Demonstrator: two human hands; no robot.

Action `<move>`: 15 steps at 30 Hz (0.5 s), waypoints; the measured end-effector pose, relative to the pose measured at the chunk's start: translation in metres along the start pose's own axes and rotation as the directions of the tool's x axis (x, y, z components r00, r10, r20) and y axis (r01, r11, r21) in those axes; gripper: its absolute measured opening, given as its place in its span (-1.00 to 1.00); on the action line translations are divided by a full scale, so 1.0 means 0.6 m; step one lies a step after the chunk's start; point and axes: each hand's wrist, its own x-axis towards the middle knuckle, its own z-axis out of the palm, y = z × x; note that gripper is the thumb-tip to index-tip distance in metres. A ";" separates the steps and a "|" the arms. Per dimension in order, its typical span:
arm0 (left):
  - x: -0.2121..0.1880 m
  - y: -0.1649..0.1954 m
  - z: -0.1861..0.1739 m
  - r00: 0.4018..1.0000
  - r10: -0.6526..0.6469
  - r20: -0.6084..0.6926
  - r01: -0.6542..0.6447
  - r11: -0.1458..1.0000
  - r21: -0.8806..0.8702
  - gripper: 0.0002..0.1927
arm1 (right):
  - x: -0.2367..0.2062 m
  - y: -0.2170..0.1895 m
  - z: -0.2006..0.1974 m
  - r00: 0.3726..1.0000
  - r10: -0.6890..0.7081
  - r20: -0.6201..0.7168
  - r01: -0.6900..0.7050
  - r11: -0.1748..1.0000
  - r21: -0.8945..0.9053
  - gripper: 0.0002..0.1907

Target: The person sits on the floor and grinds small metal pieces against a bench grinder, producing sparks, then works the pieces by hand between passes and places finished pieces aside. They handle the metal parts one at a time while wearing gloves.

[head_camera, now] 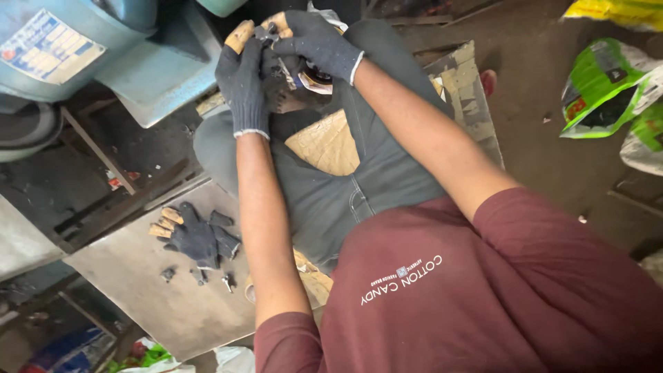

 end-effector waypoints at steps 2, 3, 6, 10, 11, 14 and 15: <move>-0.006 0.007 -0.006 0.995 0.101 0.010 -0.102 0.981 0.163 -0.65 | -0.004 -0.007 -0.006 0.998 0.067 0.011 -0.067 0.998 0.001 -0.61; -0.008 0.010 -0.009 0.990 0.141 0.028 -0.144 0.969 0.203 -0.65 | -0.005 -0.010 -0.009 0.992 0.118 0.035 -0.121 0.990 0.074 -0.61; -0.012 0.016 -0.014 0.969 0.238 0.072 -0.248 0.928 0.279 -0.65 | -0.007 -0.008 -0.014 0.977 0.193 0.088 -0.207 0.959 0.193 -0.65; -0.011 0.016 -0.015 0.968 0.244 0.055 -0.247 0.900 0.358 -0.64 | -0.003 0.009 -0.009 0.981 0.196 0.010 -0.196 0.972 0.131 -0.78; -0.010 0.014 -0.014 0.972 0.231 0.039 -0.228 0.892 0.390 -0.64 | 0.000 0.016 -0.007 0.976 0.217 -0.019 -0.213 0.970 0.114 -0.80; -0.004 0.007 -0.011 0.971 0.235 0.037 -0.224 0.849 0.478 -0.76 | 0.015 0.040 -0.007 0.997 0.069 -0.036 -0.071 0.996 -0.049 -0.76; -0.001 0.004 -0.009 0.985 0.171 -0.001 -0.142 0.825 0.547 -0.74 | 0.023 0.048 -0.008 0.997 0.054 -0.061 -0.063 0.986 -0.153 -0.78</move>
